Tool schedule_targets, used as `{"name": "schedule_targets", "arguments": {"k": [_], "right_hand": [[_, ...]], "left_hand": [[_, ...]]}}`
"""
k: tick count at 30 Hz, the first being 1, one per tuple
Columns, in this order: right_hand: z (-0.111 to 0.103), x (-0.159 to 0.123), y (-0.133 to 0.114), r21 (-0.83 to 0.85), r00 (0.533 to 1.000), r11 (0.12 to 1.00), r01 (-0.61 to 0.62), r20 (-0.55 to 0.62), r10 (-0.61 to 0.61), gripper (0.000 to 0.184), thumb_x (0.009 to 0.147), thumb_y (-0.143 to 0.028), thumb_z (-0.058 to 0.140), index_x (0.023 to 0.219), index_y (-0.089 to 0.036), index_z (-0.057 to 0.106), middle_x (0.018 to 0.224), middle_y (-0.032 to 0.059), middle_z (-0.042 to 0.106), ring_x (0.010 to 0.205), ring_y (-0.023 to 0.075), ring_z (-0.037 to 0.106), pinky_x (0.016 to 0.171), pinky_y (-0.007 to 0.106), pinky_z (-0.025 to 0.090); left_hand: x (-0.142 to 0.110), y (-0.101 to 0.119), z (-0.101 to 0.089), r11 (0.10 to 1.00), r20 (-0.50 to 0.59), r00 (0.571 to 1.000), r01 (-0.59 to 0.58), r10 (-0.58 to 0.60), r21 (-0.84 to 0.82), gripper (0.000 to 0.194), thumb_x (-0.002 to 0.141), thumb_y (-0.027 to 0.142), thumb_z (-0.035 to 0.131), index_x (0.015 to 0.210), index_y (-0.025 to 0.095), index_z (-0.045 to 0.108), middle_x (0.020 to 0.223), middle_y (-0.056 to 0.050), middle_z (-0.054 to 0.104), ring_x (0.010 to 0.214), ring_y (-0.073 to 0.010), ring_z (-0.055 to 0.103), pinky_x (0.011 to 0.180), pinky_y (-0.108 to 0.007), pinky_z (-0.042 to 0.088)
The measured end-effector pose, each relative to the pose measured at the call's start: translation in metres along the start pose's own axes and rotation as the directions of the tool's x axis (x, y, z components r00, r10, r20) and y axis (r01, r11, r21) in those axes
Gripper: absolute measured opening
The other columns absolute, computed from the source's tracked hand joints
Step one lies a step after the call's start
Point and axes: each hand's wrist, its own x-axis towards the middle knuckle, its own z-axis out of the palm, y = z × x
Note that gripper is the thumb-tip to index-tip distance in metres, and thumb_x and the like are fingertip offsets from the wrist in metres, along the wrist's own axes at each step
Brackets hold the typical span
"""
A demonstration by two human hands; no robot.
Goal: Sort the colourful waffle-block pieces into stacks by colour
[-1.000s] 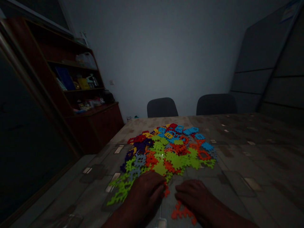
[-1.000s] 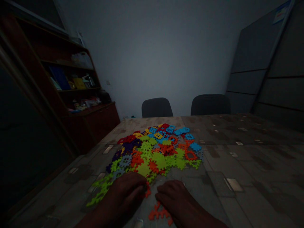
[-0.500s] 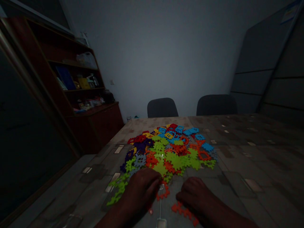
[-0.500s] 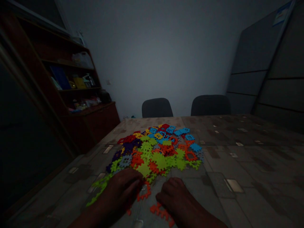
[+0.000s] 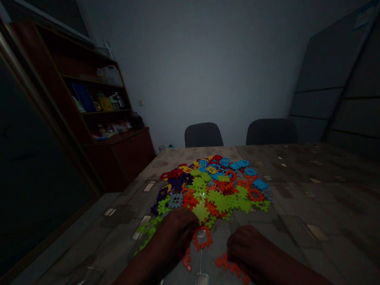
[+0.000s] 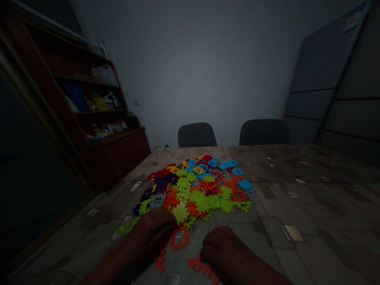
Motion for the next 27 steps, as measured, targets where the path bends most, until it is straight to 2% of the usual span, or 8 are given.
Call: {"name": "schedule_targets", "arguments": {"k": [5, 9, 12, 15, 19, 23, 25, 27], "right_hand": [[-0.003, 0.003, -0.005, 0.001, 0.997, 0.998, -0.067, 0.042, 0.067, 0.015, 0.101, -0.014, 0.059, 0.104, -0.024, 0.070, 0.106, 0.0045, 0.072, 0.096, 0.0214, 0.064, 0.082, 0.032, 0.047], [-0.010, 0.002, -0.011, 0.072, 0.989, 0.987, -0.144, 0.040, 0.142, 0.025, 0.095, -0.013, 0.062, 0.117, -0.023, 0.069, 0.116, 0.0085, 0.070, 0.104, 0.0242, 0.063, 0.087, 0.035, 0.049], [-0.012, 0.002, -0.011, 0.138, 0.984, 0.975, -0.175, 0.057, 0.168, 0.023, 0.094, -0.010, 0.060, 0.107, -0.023, 0.073, 0.112, 0.0077, 0.070, 0.105, 0.0235, 0.063, 0.088, 0.034, 0.048], [-0.016, -0.001, -0.004, 0.277, 0.976, 0.941, -0.193, -0.042, 0.213, 0.019, 0.102, -0.025, 0.055, 0.093, -0.023, 0.071, 0.101, 0.0062, 0.070, 0.097, 0.0219, 0.063, 0.084, 0.034, 0.048], [-0.020, -0.007, 0.010, 0.572, 0.874, 0.760, -0.309, -0.144, 0.463, 0.024, 0.096, -0.047, 0.059, 0.091, -0.024, 0.065, 0.084, 0.0034, 0.068, 0.078, 0.0199, 0.062, 0.068, 0.030, 0.047], [-0.016, -0.011, 0.016, 0.695, 0.823, 0.573, -0.434, 0.047, 0.566, 0.033, 0.083, -0.055, 0.064, 0.088, -0.023, 0.060, 0.067, -0.0017, 0.060, 0.058, 0.0159, 0.056, 0.054, 0.026, 0.040], [-0.016, -0.014, 0.016, 0.636, 0.791, 0.560, -0.531, 0.134, 0.597, 0.030, 0.081, -0.053, 0.063, 0.081, -0.023, 0.056, 0.064, -0.0020, 0.059, 0.053, 0.0149, 0.054, 0.051, 0.026, 0.037], [-0.020, -0.020, 0.019, 0.450, 0.753, 0.642, -0.621, 0.115, 0.648, 0.025, 0.083, -0.046, 0.063, 0.075, -0.023, 0.059, 0.067, 0.0018, 0.064, 0.059, 0.0174, 0.058, 0.053, 0.027, 0.036]], "left_hand": [[0.001, 0.004, 0.003, 1.000, 0.022, 1.000, -0.017, 0.017, -0.003, 0.018, 0.100, 0.017, 0.056, 0.089, 0.020, 0.070, 0.089, -0.004, 0.074, 0.083, -0.0202, 0.065, 0.077, -0.030, 0.045], [0.000, 0.001, 0.002, 1.000, 0.016, 1.000, -0.001, 0.001, -0.010, 0.018, 0.099, 0.015, 0.054, 0.091, 0.020, 0.070, 0.091, -0.005, 0.074, 0.086, -0.0207, 0.065, 0.079, -0.030, 0.045], [-0.002, 0.000, 0.002, 1.000, -0.007, 1.000, -0.017, 0.017, 0.007, 0.021, 0.100, 0.016, 0.051, 0.091, 0.019, 0.069, 0.090, -0.006, 0.073, 0.085, -0.0211, 0.065, 0.077, -0.031, 0.045], [-0.002, 0.001, 0.001, 1.000, -0.015, 1.000, -0.022, 0.023, 0.009, 0.023, 0.102, 0.017, 0.048, 0.089, 0.019, 0.068, 0.088, -0.006, 0.072, 0.083, -0.0208, 0.064, 0.076, -0.031, 0.045], [-0.001, 0.002, 0.003, 0.999, 0.001, 0.999, -0.032, 0.032, -0.018, 0.023, 0.102, 0.018, 0.049, 0.091, 0.019, 0.070, 0.090, -0.006, 0.073, 0.085, -0.0214, 0.065, 0.079, -0.032, 0.045], [-0.001, 0.002, 0.003, 0.999, 0.019, 0.999, -0.029, 0.029, -0.015, 0.023, 0.103, 0.018, 0.050, 0.093, 0.018, 0.070, 0.092, -0.006, 0.073, 0.086, -0.0214, 0.065, 0.080, -0.032, 0.044], [-0.001, 0.001, 0.003, 1.000, 0.020, 1.000, -0.022, 0.022, -0.015, 0.023, 0.104, 0.019, 0.050, 0.095, 0.019, 0.070, 0.092, -0.005, 0.073, 0.087, -0.0212, 0.064, 0.080, -0.032, 0.044], [-0.002, 0.001, 0.003, 1.000, 0.022, 1.000, -0.018, 0.019, -0.017, 0.022, 0.104, 0.019, 0.050, 0.095, 0.020, 0.070, 0.093, -0.005, 0.073, 0.087, -0.0210, 0.064, 0.080, -0.032, 0.043]]}}
